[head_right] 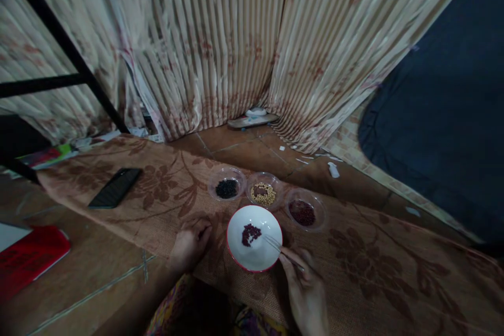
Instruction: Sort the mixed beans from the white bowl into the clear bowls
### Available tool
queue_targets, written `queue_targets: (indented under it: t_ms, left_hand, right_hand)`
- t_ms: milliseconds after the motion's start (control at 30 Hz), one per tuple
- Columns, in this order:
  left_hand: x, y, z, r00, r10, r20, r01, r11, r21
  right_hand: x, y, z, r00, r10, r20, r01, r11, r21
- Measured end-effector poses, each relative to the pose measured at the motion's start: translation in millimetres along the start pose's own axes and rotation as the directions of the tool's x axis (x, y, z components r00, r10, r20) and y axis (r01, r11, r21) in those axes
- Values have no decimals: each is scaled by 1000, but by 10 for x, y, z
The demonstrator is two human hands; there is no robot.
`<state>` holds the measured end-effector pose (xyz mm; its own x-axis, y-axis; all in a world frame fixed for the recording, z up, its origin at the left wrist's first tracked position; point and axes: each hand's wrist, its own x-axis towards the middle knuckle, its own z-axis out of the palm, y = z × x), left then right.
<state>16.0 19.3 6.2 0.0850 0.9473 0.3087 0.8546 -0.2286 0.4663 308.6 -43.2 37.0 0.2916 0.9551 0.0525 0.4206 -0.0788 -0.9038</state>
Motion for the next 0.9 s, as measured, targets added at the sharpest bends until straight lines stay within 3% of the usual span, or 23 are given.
queue_targets:
  t_ms: [333, 533, 900]
  left_hand:
    - [-3, 8, 6, 999, -29, 31, 29, 1000, -3]
    - [2, 25, -20, 997, -31, 70, 31, 1000, 2]
    - [-8, 11, 2, 998, -26, 56, 26, 1000, 12]
  right_hand:
    - [104, -8, 75, 1000, -19, -3, 19, 1000, 6]
    - [74, 5, 98, 997, -2, -79, 4, 1000, 28]
    - [62, 148, 112, 993, -15, -113, 17, 1000, 17]
